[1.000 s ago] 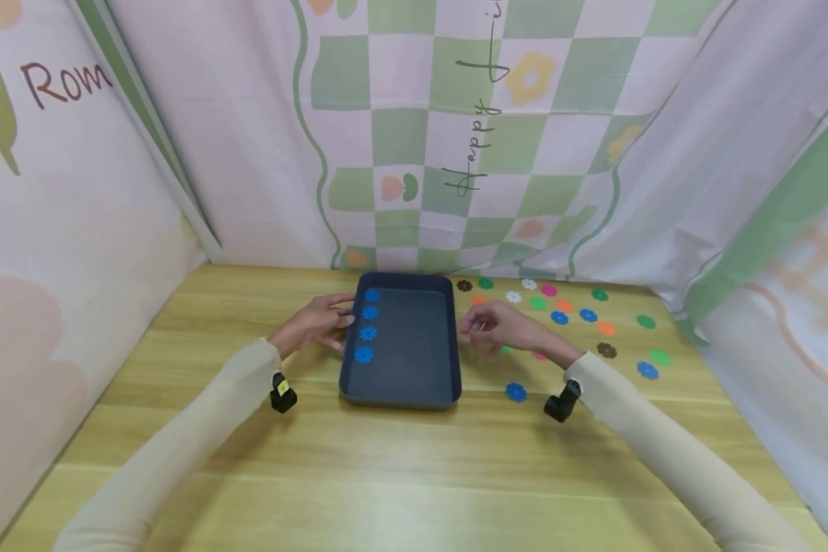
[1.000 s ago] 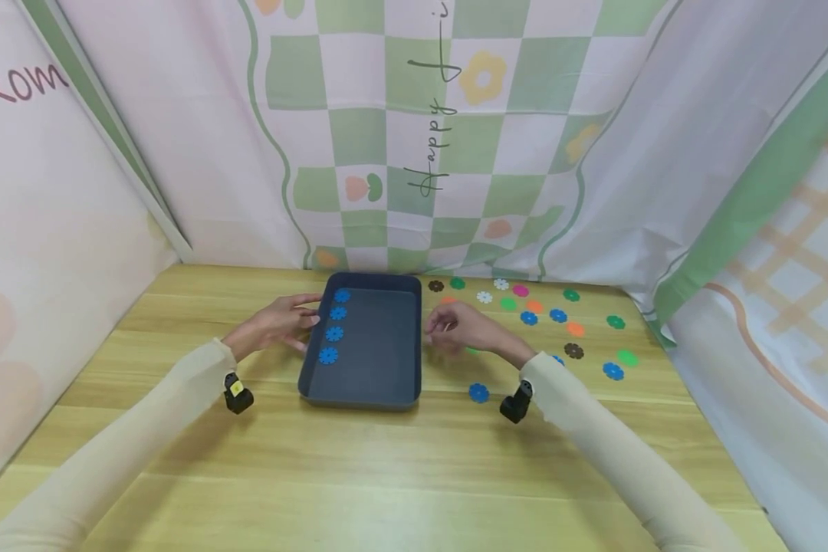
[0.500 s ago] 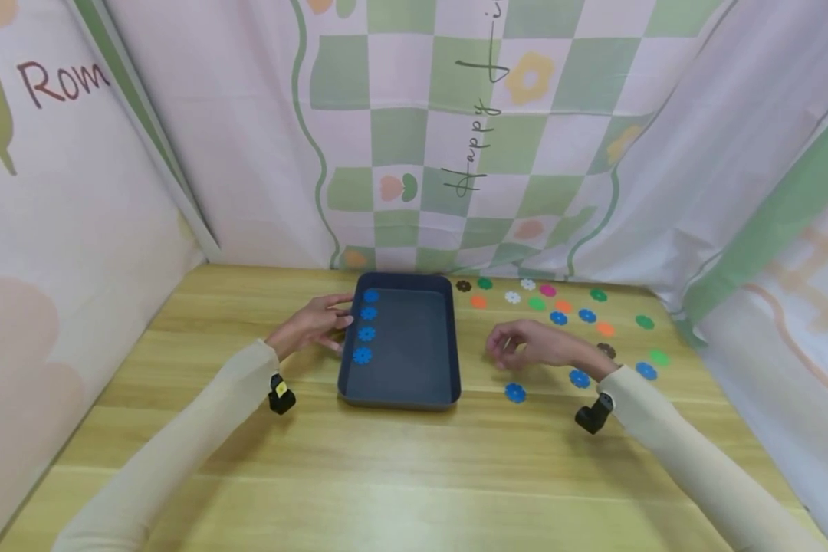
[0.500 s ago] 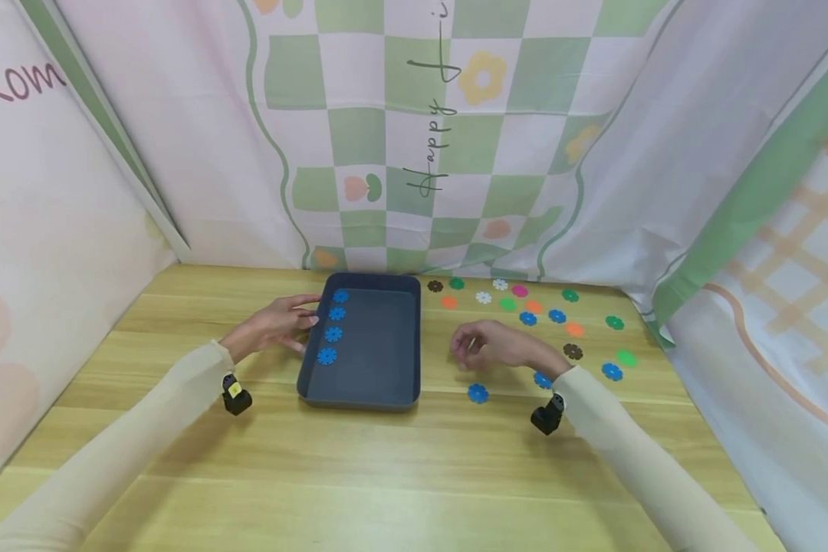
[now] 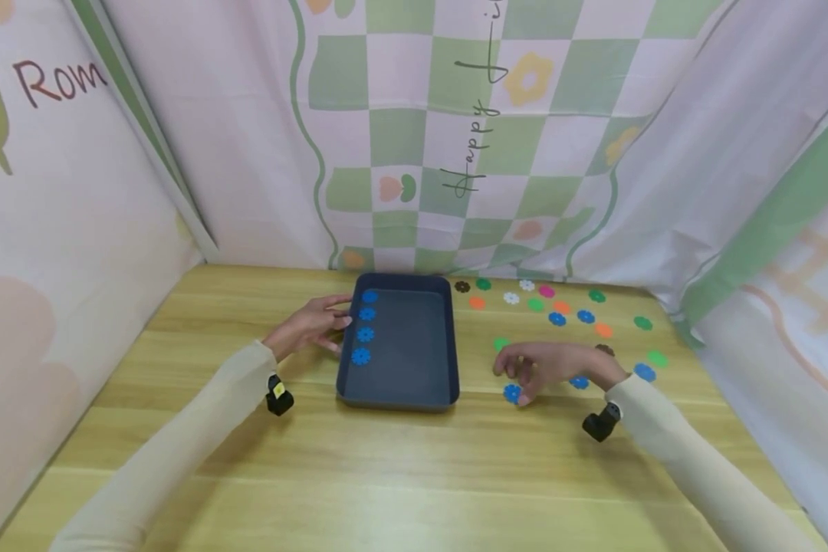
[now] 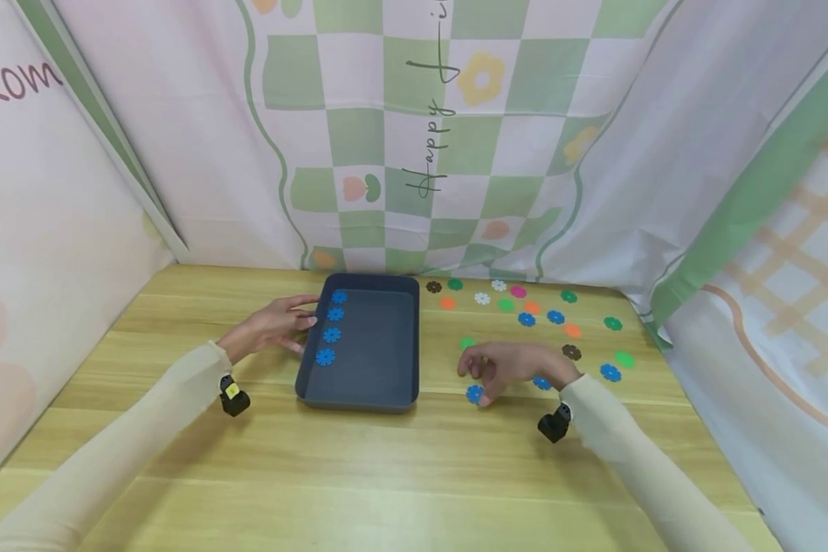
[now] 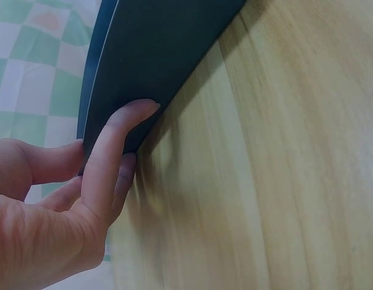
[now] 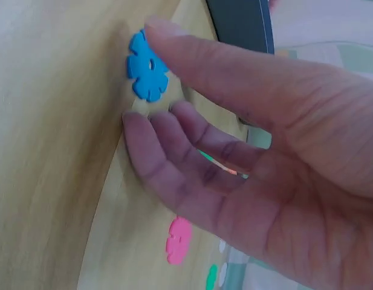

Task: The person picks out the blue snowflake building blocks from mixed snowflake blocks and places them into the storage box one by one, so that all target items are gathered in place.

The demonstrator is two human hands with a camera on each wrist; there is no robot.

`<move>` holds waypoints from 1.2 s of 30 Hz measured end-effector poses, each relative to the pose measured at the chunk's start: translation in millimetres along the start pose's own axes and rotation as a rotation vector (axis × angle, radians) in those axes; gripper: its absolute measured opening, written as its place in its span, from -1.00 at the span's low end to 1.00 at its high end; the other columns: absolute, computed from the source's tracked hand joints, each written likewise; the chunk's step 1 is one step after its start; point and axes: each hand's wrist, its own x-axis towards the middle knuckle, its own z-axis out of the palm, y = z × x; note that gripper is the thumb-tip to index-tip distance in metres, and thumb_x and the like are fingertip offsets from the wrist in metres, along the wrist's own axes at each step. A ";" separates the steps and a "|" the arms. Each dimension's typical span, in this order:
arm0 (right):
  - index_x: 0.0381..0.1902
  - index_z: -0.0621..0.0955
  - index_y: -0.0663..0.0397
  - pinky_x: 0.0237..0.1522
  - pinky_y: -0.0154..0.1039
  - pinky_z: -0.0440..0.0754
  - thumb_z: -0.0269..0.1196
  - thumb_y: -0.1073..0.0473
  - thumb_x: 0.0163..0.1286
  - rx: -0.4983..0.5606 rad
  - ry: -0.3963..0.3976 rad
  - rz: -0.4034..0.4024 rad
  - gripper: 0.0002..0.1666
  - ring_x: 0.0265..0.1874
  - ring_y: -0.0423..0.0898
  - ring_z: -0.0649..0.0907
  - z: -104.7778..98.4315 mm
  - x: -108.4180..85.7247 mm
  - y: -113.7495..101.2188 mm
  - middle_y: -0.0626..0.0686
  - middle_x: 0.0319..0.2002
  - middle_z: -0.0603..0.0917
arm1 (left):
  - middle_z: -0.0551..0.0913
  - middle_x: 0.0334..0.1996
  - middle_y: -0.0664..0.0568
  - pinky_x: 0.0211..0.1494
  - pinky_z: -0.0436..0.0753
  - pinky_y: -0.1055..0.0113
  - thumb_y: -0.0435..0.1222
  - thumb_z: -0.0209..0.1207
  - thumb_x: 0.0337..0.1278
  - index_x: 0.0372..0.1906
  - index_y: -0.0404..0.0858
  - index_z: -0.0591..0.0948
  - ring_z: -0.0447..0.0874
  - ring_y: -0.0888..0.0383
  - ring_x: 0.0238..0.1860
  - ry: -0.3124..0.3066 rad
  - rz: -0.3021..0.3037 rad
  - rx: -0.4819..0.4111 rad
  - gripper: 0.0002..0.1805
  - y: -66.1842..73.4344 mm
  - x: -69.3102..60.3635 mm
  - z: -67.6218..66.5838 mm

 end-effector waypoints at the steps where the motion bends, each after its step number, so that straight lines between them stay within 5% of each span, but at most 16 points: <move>1: 0.23 0.54 0.20 -0.14 -0.26 0.64 0.54 0.29 0.25 -0.009 0.002 0.004 -0.38 -0.17 0.01 0.54 1.8 0.6 -0.6 0.19 -0.02 0.53 | 0.11 0.62 -0.39 -0.35 0.83 0.30 -0.45 -0.03 0.61 0.71 -0.16 0.05 0.36 -0.31 0.50 -0.001 0.001 0.004 -0.28 -0.1 -0.4 -0.1; 16: -0.32 0.45 0.13 -0.34 -0.39 0.46 0.48 0.46 0.12 -0.181 0.093 -0.126 -0.60 -0.37 -0.11 0.43 21.3 8.5 -9.5 0.07 -0.36 0.47 | 0.12 0.62 -0.39 -0.29 0.85 0.26 -0.43 -0.01 0.62 0.71 -0.15 0.06 0.40 -0.33 0.47 0.005 -0.002 0.018 -0.28 -7.3 0.1 -1.1; 22: -0.32 0.48 0.12 -0.33 -0.39 0.51 0.49 0.43 0.15 -0.199 0.112 -0.087 -0.63 -0.39 -0.15 0.47 18.6 14.8 -12.1 0.05 -0.38 0.54 | 0.12 0.62 -0.39 -0.35 0.84 0.29 -0.44 -0.03 0.62 0.71 -0.17 0.06 0.43 -0.34 0.45 0.018 -0.008 -0.007 -0.29 -7.4 -4.0 -2.0; 29: -0.33 0.48 0.23 -0.51 -0.38 0.63 0.41 0.39 0.36 -0.051 0.126 0.004 -0.73 -0.51 -0.13 0.54 11.8 22.5 -4.2 0.05 -0.41 0.54 | 0.07 0.63 -0.39 -0.30 0.84 0.28 -0.43 -0.03 0.63 0.71 -0.16 0.04 0.35 -0.32 0.50 0.003 0.002 -0.009 -0.28 -5.1 -4.8 -3.7; 36: -0.24 0.69 0.27 -0.61 -0.16 0.76 0.34 0.31 0.47 -0.058 0.199 -0.019 -0.91 -0.67 -0.08 0.66 7.4 19.7 -11.5 0.11 -0.57 0.70 | 0.07 0.64 -0.35 -0.29 0.84 0.27 -0.43 -0.01 0.62 0.71 -0.12 0.06 0.32 -0.29 0.53 -0.001 0.004 -0.001 -0.28 -3.2 1.0 -1.1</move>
